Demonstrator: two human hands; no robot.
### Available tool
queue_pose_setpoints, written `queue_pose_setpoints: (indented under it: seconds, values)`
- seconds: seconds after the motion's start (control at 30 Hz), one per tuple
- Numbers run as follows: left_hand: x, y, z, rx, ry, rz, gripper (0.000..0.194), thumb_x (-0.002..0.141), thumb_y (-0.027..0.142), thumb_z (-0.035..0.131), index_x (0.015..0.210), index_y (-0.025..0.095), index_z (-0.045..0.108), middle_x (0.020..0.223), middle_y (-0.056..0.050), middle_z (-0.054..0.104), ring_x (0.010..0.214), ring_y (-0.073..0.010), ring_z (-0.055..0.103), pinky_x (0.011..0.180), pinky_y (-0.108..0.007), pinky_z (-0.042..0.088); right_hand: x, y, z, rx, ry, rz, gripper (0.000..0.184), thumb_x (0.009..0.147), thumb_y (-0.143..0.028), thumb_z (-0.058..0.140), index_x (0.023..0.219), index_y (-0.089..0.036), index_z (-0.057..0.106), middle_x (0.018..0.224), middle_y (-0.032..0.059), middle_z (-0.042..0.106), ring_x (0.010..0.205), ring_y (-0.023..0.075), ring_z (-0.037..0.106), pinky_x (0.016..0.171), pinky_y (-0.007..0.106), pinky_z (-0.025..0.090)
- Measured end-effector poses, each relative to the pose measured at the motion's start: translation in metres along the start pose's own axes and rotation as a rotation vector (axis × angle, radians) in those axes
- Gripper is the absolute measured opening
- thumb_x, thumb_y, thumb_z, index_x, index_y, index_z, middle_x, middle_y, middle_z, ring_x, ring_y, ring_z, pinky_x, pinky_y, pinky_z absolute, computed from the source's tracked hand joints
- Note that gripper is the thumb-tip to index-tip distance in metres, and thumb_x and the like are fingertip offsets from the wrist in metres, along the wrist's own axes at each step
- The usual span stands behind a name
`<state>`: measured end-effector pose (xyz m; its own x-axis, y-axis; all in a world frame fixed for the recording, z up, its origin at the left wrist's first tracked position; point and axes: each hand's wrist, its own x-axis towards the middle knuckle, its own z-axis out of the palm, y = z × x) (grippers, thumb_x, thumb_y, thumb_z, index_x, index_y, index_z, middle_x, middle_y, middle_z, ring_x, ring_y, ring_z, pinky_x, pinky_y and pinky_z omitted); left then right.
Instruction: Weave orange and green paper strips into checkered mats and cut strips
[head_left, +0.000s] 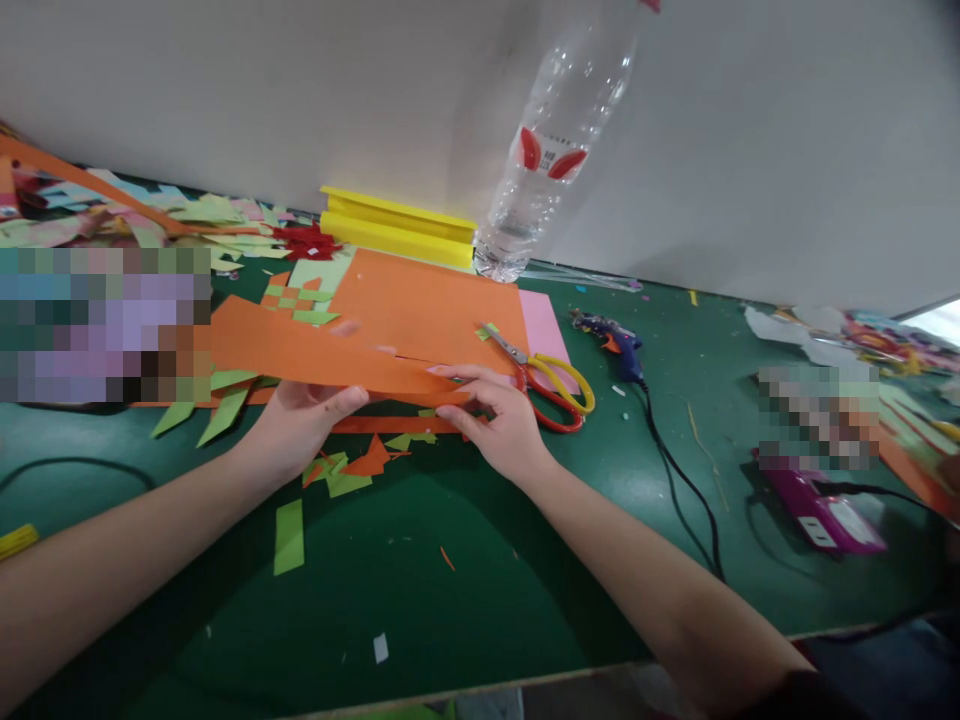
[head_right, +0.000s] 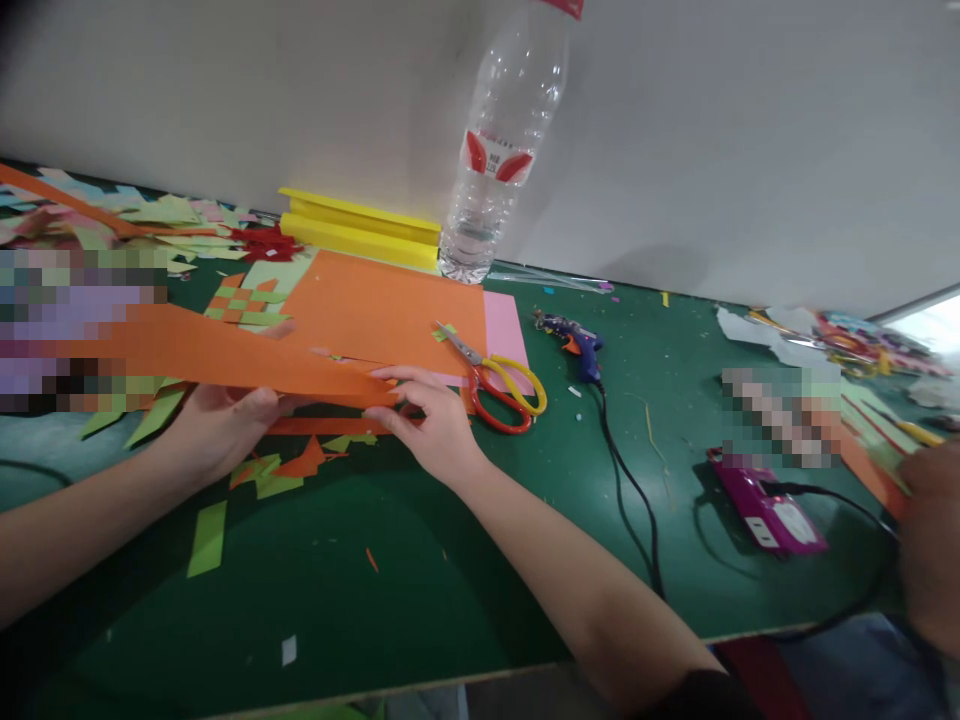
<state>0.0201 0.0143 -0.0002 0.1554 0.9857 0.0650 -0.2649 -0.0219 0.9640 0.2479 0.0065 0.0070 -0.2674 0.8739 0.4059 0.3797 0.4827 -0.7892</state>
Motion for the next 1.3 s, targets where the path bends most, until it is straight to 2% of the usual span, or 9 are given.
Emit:
queue_pose_setpoints:
  seconds: [0.1, 0.23, 0.33, 0.47, 0.73, 0.9, 1.03, 1.17, 1.3]
  values:
    - [-0.001, -0.002, -0.003, 0.071, -0.021, -0.002, 0.072, 0.068, 0.032, 0.08, 0.135, 0.032, 0.052, 0.133, -0.008, 0.063, 0.125, -0.034, 0.057, 0.099, -0.046, 0.053, 0.0, 0.002, -0.001, -0.012, 0.034, -0.013, 0.026, 0.083, -0.03, 0.07, 0.063, -0.021, 0.056, 0.112, 0.0077, 0.071, 0.101, 0.0208, 0.068, 0.08, 0.037, 0.058]
    - [-0.001, -0.002, -0.005, 0.149, -0.032, -0.015, 0.07, 0.062, 0.03, 0.085, 0.127, 0.032, 0.06, 0.135, -0.003, 0.062, 0.124, -0.0341, 0.058, 0.094, -0.04, 0.057, -0.002, 0.003, -0.001, -0.032, 0.068, -0.024, 0.023, 0.083, -0.029, 0.07, 0.065, -0.021, 0.058, 0.11, 0.0075, 0.072, 0.097, 0.02, 0.069, 0.084, 0.038, 0.056]
    - [-0.001, 0.0, -0.004, 0.202, -0.062, -0.035, 0.06, 0.063, 0.033, 0.084, 0.12, 0.028, 0.066, 0.118, -0.004, 0.072, 0.119, -0.0322, 0.061, 0.097, -0.04, 0.055, -0.002, 0.002, 0.0, -0.02, 0.06, -0.038, 0.024, 0.082, -0.027, 0.071, 0.064, -0.021, 0.058, 0.11, 0.0081, 0.072, 0.096, 0.0191, 0.069, 0.086, 0.038, 0.055]
    - [-0.002, 0.001, -0.001, 0.319, 0.004, -0.068, 0.038, 0.066, 0.038, 0.081, 0.1, 0.022, 0.074, 0.088, -0.006, 0.078, 0.111, -0.0328, 0.066, 0.095, -0.043, 0.056, -0.002, 0.001, 0.001, 0.008, 0.045, -0.049, 0.019, 0.082, -0.024, 0.071, 0.068, -0.02, 0.06, 0.112, 0.0078, 0.071, 0.1, 0.0184, 0.069, 0.089, 0.036, 0.054]
    - [-0.003, 0.004, 0.001, 0.38, 0.1, -0.092, 0.026, 0.066, 0.039, 0.081, 0.088, 0.026, 0.074, 0.104, -0.004, 0.076, 0.108, -0.0282, 0.068, 0.097, -0.038, 0.055, -0.003, -0.002, 0.002, 0.047, 0.046, -0.061, 0.013, 0.078, -0.024, 0.074, 0.074, -0.022, 0.062, 0.104, 0.0058, 0.07, 0.093, 0.0167, 0.069, 0.066, 0.028, 0.058]
    - [-0.003, -0.002, -0.002, 0.357, 0.119, -0.079, 0.023, 0.069, 0.039, 0.08, 0.086, 0.026, 0.073, 0.107, -0.004, 0.076, 0.106, -0.0279, 0.068, 0.098, -0.038, 0.054, -0.005, -0.004, 0.003, 0.166, 0.077, 0.032, 0.025, 0.076, -0.029, 0.075, 0.077, -0.024, 0.051, 0.102, 0.0034, 0.067, 0.088, 0.0154, 0.067, 0.065, 0.028, 0.059]
    - [-0.003, -0.004, -0.004, 0.35, 0.142, -0.069, 0.026, 0.069, 0.04, 0.08, 0.088, 0.025, 0.073, 0.107, -0.005, 0.075, 0.107, -0.0289, 0.068, 0.097, -0.039, 0.054, -0.005, -0.003, 0.004, 0.256, 0.11, 0.128, 0.039, 0.071, -0.034, 0.079, 0.092, -0.026, 0.047, 0.1, 0.0013, 0.068, 0.076, 0.0137, 0.066, 0.063, 0.029, 0.058]
    - [-0.002, -0.005, -0.006, 0.306, 0.127, -0.06, 0.029, 0.067, 0.04, 0.082, 0.089, 0.024, 0.073, 0.106, -0.006, 0.076, 0.108, -0.0312, 0.067, 0.097, -0.042, 0.055, -0.004, -0.001, 0.001, 0.227, 0.017, 0.208, 0.043, 0.074, -0.038, 0.077, 0.107, -0.025, 0.053, 0.097, 0.0021, 0.07, 0.071, 0.0131, 0.065, 0.064, 0.029, 0.056]
    - [-0.002, -0.007, -0.007, 0.285, 0.119, -0.073, 0.028, 0.067, 0.038, 0.082, 0.089, 0.024, 0.072, 0.105, -0.007, 0.076, 0.107, -0.0322, 0.067, 0.095, -0.044, 0.055, -0.004, 0.001, 0.0, 0.201, -0.044, 0.226, 0.037, 0.076, -0.042, 0.074, 0.105, -0.023, 0.061, 0.09, 0.0021, 0.072, 0.067, 0.0126, 0.065, 0.063, 0.029, 0.056]
